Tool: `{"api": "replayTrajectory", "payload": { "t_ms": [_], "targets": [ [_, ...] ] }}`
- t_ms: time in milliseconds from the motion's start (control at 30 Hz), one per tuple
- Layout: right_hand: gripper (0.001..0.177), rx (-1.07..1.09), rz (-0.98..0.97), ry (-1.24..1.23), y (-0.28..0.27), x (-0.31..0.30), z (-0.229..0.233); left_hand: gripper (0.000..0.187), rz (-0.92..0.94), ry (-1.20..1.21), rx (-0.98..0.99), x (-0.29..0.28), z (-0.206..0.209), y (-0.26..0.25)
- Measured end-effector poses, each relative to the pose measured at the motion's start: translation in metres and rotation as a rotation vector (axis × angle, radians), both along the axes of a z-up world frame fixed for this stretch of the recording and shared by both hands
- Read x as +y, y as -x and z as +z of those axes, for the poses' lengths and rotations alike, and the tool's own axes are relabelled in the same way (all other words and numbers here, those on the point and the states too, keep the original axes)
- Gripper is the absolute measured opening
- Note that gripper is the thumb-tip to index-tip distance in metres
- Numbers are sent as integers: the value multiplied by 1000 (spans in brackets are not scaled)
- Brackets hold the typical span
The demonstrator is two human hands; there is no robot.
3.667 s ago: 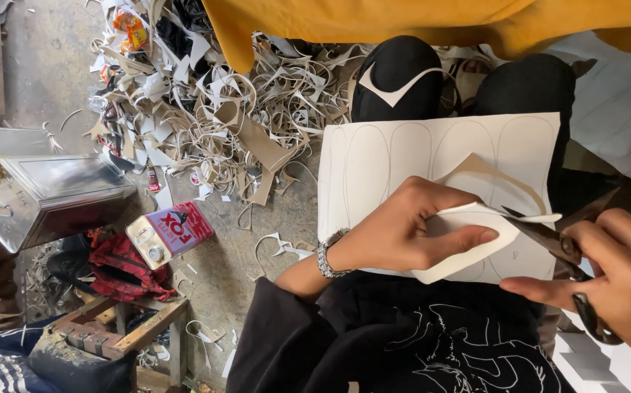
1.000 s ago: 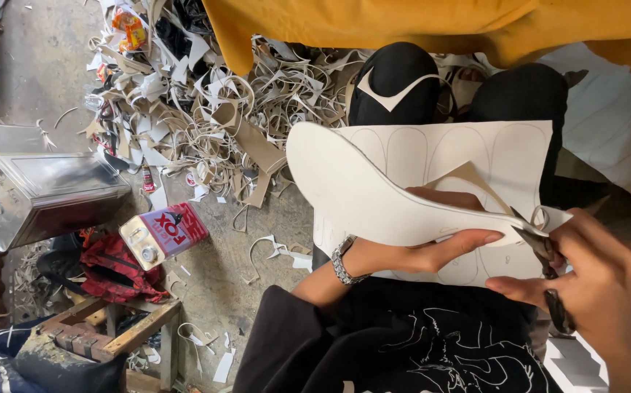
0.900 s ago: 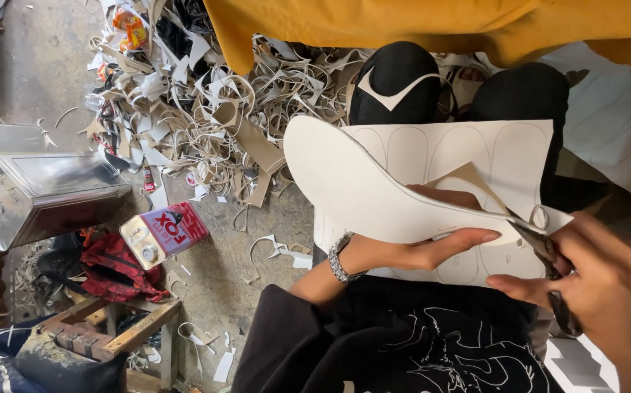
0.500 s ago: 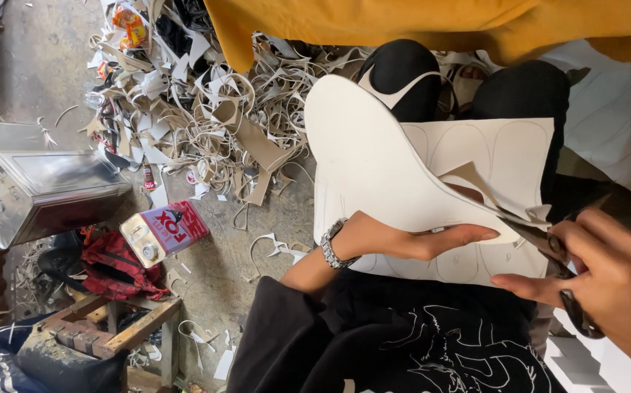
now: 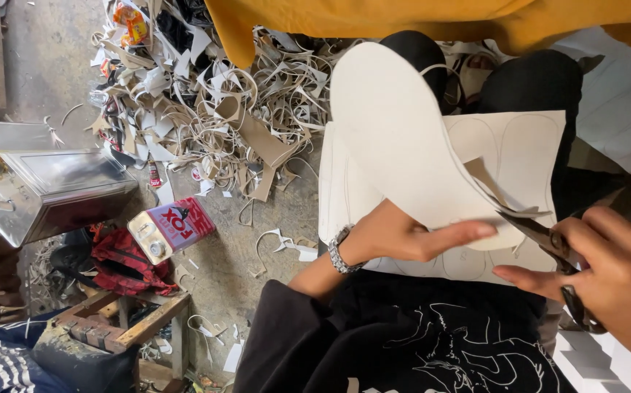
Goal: The person uses scissors to cut out pre-drawn insole shapes from a large sheet of white material. They cut along the outlines, remove the excess material, and place the finished insoles on a nearby table.
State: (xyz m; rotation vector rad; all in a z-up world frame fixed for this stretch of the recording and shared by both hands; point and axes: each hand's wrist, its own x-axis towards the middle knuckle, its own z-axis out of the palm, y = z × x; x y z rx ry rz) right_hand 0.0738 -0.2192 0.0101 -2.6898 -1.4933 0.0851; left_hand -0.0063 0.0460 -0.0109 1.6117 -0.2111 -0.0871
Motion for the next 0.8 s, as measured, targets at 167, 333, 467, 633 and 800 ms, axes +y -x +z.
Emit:
{"api": "replayTrajectory", "payload": {
  "t_ms": [167,333,467,633,800],
  "targets": [
    [74,35,-17,13,5,8,-2,16,381,-22,-79,-27,-48,19],
    [72,119,-129,-105,12,27,8,22,339,-248,-100,-32,-68,28],
    [77,33,-75,34,8,15,-2,18,315,29,-14,-25,-49,18],
    [80,35,-90,-17,12,16,-4,17,261,3,1,-24,-48,18],
    [79,56,-88,-59,9,20,-1,20,192,-147,48,-29,-54,23]
  ]
}}
